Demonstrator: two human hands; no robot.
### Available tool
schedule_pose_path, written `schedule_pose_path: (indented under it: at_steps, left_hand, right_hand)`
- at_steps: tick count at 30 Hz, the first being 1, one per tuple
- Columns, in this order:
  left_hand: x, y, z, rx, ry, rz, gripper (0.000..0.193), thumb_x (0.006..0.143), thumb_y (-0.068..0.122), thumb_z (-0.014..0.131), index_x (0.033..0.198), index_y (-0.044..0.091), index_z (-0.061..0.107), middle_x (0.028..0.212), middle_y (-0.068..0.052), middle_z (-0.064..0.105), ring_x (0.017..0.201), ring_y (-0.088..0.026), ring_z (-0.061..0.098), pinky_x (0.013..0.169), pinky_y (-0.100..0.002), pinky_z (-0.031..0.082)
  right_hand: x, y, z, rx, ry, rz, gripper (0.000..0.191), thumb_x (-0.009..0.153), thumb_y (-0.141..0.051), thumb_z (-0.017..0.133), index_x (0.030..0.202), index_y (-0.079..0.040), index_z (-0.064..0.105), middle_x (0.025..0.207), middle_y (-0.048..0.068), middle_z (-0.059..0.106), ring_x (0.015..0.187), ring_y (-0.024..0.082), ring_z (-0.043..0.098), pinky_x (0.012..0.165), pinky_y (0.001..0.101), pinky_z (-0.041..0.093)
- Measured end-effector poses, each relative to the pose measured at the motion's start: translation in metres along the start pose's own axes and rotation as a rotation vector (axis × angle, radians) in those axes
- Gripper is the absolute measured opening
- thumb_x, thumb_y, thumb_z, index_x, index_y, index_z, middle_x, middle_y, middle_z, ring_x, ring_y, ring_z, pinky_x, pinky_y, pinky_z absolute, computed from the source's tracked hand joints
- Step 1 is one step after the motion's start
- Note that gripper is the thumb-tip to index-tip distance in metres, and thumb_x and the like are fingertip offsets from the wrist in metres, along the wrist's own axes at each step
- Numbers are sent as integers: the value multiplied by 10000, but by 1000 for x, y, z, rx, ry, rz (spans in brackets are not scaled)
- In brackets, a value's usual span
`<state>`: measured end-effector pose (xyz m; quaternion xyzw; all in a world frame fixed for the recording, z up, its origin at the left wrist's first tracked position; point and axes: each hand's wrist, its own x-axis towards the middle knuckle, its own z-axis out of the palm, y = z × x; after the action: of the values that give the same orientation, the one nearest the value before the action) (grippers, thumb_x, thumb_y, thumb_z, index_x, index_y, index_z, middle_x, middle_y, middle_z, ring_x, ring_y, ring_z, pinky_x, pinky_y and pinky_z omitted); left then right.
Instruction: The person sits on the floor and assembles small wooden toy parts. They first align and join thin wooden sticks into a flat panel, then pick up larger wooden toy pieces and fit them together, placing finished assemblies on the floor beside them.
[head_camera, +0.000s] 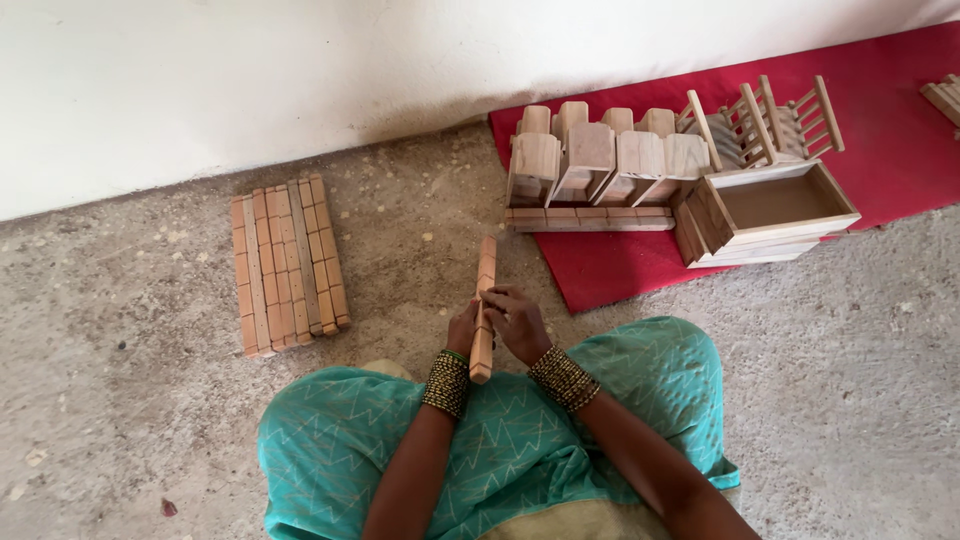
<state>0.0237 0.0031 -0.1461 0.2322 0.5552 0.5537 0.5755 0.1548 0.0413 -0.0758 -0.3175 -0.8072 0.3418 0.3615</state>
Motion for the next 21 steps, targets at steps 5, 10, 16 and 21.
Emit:
schedule_pose_path:
  at_steps: [5, 10, 16, 21]
  left_hand:
    - [-4, 1, 8, 46, 27, -6, 536, 1098, 432, 508, 1264, -56, 656, 947, -218, 711, 654, -245, 696, 532, -375, 606]
    - [-23, 19, 28, 114, -153, 53, 973, 837, 77, 652, 1621, 188, 87, 1230, -197, 582, 826, -221, 673, 650, -367, 641]
    - [-33, 19, 43, 688, -32, 294, 1035, 807, 62, 783, 1623, 90, 147, 1320, -168, 466, 1035, -306, 617, 824, -389, 618]
    - [-17, -3, 36, 773, 109, 527, 602, 789, 93, 848, 1270, 8, 497, 1194, -173, 552, 1072, -344, 610, 882, -430, 563]
  right_hand:
    - [2, 0, -2, 84, 131, 108, 182, 890, -45, 751, 1065, -25, 798, 1070, 109, 751, 854, 204, 760, 744, 304, 651]
    - [11, 8, -10, -20, 173, 231, 144, 891, -58, 766, 1027, -27, 801, 955, 107, 773, 792, 187, 758, 698, 317, 638]
    - [23, 12, -24, -123, 282, 43, 169, 911, -49, 730, 1067, 3, 769, 1017, 125, 747, 833, 233, 745, 708, 344, 621]
    - [6, 1, -16, -413, 150, -248, 160, 822, -52, 724, 970, -11, 770, 1041, 134, 738, 908, 287, 730, 753, 398, 612]
